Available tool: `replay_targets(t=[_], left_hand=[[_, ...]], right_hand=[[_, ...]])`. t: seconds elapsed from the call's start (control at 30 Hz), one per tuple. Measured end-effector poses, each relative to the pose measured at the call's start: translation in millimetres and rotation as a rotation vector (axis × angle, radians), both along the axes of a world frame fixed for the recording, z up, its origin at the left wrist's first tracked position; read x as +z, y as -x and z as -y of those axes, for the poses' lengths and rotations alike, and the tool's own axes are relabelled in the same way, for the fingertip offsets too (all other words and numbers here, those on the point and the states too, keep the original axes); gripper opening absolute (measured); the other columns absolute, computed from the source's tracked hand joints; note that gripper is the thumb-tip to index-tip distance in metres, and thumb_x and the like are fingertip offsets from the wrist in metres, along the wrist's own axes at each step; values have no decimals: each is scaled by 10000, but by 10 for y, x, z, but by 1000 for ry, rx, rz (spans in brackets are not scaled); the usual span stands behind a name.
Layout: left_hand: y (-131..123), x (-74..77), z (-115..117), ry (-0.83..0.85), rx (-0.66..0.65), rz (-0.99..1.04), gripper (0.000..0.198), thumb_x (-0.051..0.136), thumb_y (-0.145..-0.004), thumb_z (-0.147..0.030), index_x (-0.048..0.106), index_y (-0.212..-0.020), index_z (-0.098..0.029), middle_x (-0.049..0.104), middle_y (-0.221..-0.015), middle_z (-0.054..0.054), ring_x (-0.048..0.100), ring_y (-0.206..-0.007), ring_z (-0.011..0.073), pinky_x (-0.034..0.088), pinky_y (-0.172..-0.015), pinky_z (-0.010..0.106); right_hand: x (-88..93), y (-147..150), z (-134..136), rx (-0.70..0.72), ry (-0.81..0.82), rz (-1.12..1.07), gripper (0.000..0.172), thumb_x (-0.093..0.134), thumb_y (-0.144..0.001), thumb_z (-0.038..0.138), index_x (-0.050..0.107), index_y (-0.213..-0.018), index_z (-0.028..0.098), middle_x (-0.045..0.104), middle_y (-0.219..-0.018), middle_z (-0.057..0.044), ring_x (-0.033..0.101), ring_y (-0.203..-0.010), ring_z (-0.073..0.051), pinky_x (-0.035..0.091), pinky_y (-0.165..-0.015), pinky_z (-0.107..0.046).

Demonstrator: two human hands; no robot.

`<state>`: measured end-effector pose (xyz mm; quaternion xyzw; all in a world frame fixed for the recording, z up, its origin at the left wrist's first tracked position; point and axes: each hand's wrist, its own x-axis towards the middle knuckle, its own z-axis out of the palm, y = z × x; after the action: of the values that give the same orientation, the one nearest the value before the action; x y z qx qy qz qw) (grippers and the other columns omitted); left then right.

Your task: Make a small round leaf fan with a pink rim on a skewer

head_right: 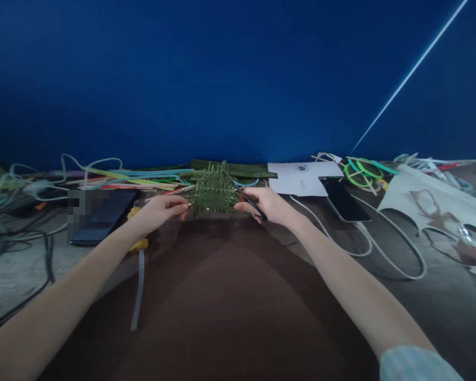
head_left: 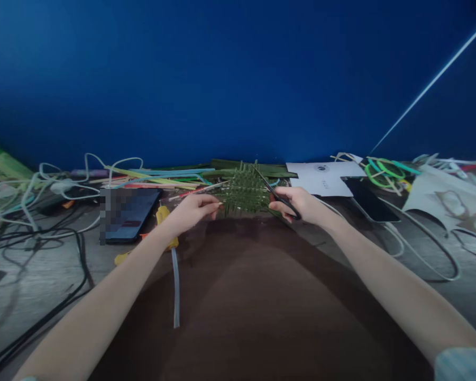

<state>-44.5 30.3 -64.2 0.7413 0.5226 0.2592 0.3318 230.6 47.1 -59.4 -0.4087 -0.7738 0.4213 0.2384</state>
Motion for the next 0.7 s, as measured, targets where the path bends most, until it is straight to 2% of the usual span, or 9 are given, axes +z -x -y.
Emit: replay_targets(t=[0.17,0.43,0.7], left_hand=[[17,61,18,-14,-17,-75,303,496,-799,-354,564,-577,-159,511,-542,-32,349,-458,85,255,-487,229],[1,76,23,-55,-46,-159,323,457,-824,-362,555,-592,-160,531,-581,-24,397,-499,95,287,-519,228],[-19,70,33,-30,-30,-176,314,455,-821,-363,565,-603,-166,503,-549,-35,352,-460,89,273,-502,233]], right_hand=[[-31,-6,-19,13,17,-16,357,606,-744,503,453,-721,181,442,-475,64,458,-378,-81,360,-402,-224],[-24,14,6,28,-25,0,369,570,-771,516,423,-699,186,440,-465,66,465,-376,-80,367,-410,-217],[-25,2,2,61,-62,-5,386,538,-781,544,418,-697,187,467,-477,55,491,-408,-97,378,-461,-233]])
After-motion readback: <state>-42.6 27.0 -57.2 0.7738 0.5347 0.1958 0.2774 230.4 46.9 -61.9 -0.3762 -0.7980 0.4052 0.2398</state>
